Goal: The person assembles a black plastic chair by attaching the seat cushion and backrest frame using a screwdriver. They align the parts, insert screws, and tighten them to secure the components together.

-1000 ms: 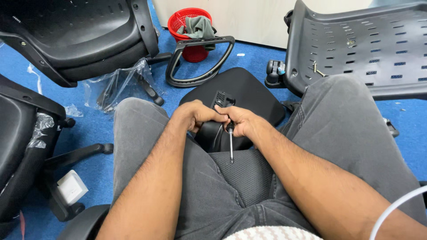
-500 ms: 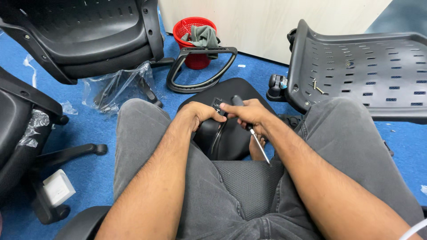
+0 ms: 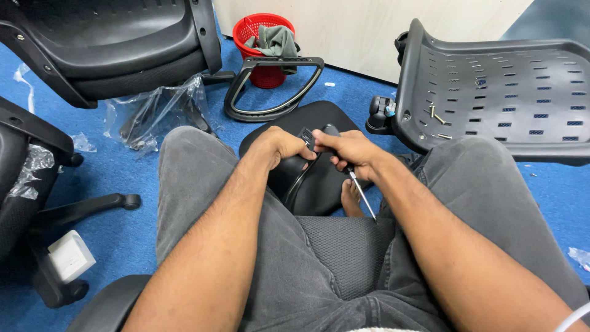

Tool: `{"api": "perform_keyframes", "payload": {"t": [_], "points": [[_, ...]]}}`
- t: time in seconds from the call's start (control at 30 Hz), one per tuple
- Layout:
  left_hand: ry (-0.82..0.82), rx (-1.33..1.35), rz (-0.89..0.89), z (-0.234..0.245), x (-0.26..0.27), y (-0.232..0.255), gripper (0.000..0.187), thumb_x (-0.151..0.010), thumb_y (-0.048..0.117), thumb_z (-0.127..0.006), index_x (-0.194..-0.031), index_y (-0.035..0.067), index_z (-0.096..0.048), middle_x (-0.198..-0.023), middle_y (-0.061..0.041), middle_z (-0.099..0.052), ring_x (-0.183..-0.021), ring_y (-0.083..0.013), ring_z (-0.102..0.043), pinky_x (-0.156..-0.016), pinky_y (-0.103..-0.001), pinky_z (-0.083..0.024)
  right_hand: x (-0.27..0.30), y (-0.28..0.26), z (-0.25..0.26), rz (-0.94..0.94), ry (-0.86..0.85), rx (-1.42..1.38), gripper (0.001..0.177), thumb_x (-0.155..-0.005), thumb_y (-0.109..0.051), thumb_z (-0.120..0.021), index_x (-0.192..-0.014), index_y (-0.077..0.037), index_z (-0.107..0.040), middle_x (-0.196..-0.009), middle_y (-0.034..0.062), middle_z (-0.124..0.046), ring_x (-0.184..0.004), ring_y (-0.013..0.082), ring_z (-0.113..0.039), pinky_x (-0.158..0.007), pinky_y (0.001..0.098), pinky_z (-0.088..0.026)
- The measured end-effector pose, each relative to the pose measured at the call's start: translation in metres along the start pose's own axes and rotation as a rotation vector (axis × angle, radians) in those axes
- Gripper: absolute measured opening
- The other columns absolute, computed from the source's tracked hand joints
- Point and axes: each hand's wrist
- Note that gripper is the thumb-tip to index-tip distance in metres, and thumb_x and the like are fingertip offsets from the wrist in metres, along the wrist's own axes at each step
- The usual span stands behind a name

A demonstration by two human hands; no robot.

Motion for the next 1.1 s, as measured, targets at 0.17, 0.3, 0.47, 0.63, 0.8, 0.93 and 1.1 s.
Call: {"api": "perform_keyframes", "payload": {"t": [0.17,0.3,0.47,0.63,0.8,0.93,1.1], "points": [[-0.120,0.037,-0.053,-0.011,0.008,0.002,0.037,-0.052,0.007,-0.092,-0.084,-0.008,-0.079,-0.086,-0.019,-0.078,-0.073,-0.0245,-0.074,-0.062,-0.040,-0.058,-0.005,0.009,-0.008,0.073,-0.075,0.104,0.022,-0.093,-0.022,-0.071,-0.084,-0.002,-0.069,-0.065,0.0042,-0.060,-0.046,0.0049,-0.047,-0.037,0.0190,-0.033],[-0.009,-0.083,-0.050,-0.008,0.008,0.007,0.046,-0.054,0.014,-0.096,-0.091,-0.007,-0.079,-0.097,-0.018,-0.078,-0.087,-0.0263,-0.073,-0.074,-0.041,-0.058,-0.022,0.008,0.023,-0.033,0.064,-0.055,0.021,-0.093,-0.016,-0.071,-0.079,-0.002,-0.064,-0.060,-0.0024,-0.058,-0.043,0.0029,-0.043,-0.036,0.0184,-0.030],[0.003,-0.065,0.004,-0.002,0.009,0.008,0.058,-0.055,0.013,-0.097,-0.104,-0.009,-0.075,-0.110,-0.024,-0.074,-0.101,-0.0320,-0.073,-0.087,-0.045,-0.057,-0.037,0.020,0.064,-0.240,0.206,0.146,0.023,-0.093,-0.019,-0.070,-0.078,-0.003,-0.061,-0.060,0.0002,-0.054,-0.041,0.0057,-0.039,-0.036,0.0207,-0.030],[-0.014,-0.071,0.030,-0.002,0.016,0.011,0.060,-0.057,0.015,-0.094,-0.109,-0.008,-0.075,-0.115,-0.029,-0.074,-0.106,-0.0381,-0.074,-0.090,-0.047,-0.057,-0.034,0.033,0.076,-0.282,0.332,0.285,0.032,-0.092,-0.026,-0.074,-0.075,-0.001,-0.063,-0.064,0.0075,-0.063,-0.041,0.0060,-0.043,-0.036,0.0220,-0.034],[-0.015,-0.079,0.035,0.000,0.018,0.013,0.062,-0.058,0.015,-0.094,-0.113,-0.008,-0.074,-0.117,-0.029,-0.072,-0.110,-0.0389,-0.072,-0.092,-0.049,-0.056,-0.028,0.023,0.084,-0.267,0.392,0.119,0.036,-0.093,-0.033,-0.075,-0.074,-0.009,-0.055,-0.069,0.0081,-0.065,-0.042,0.0043,-0.043,-0.038,0.0190,-0.037],[0.000,-0.090,0.033,0.000,0.014,0.011,0.063,-0.060,0.016,-0.094,-0.115,-0.007,-0.073,-0.121,-0.029,-0.071,-0.113,-0.0390,-0.070,-0.094,-0.049,-0.054,-0.026,0.023,0.083,-0.242,0.389,0.101,0.035,-0.092,-0.032,-0.075,-0.076,-0.009,-0.055,-0.071,0.0085,-0.067,-0.043,0.0046,-0.044,-0.040,0.0183,-0.038],[0.005,-0.138,0.027,0.001,0.007,0.008,0.062,-0.068,0.027,-0.090,-0.116,-0.007,-0.073,-0.123,-0.026,-0.070,-0.114,-0.0360,-0.071,-0.094,-0.047,-0.057,-0.033,0.026,0.084,-0.184,0.306,0.001,0.026,-0.093,-0.021,-0.073,-0.083,-0.003,-0.058,-0.071,0.0107,-0.067,-0.045,0.0084,-0.054,-0.042,0.0227,-0.046]]}}
Point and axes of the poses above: each hand's wrist, its own x-axis away from the middle knuckle, its own z-axis out of the back of the hand, y = z × x
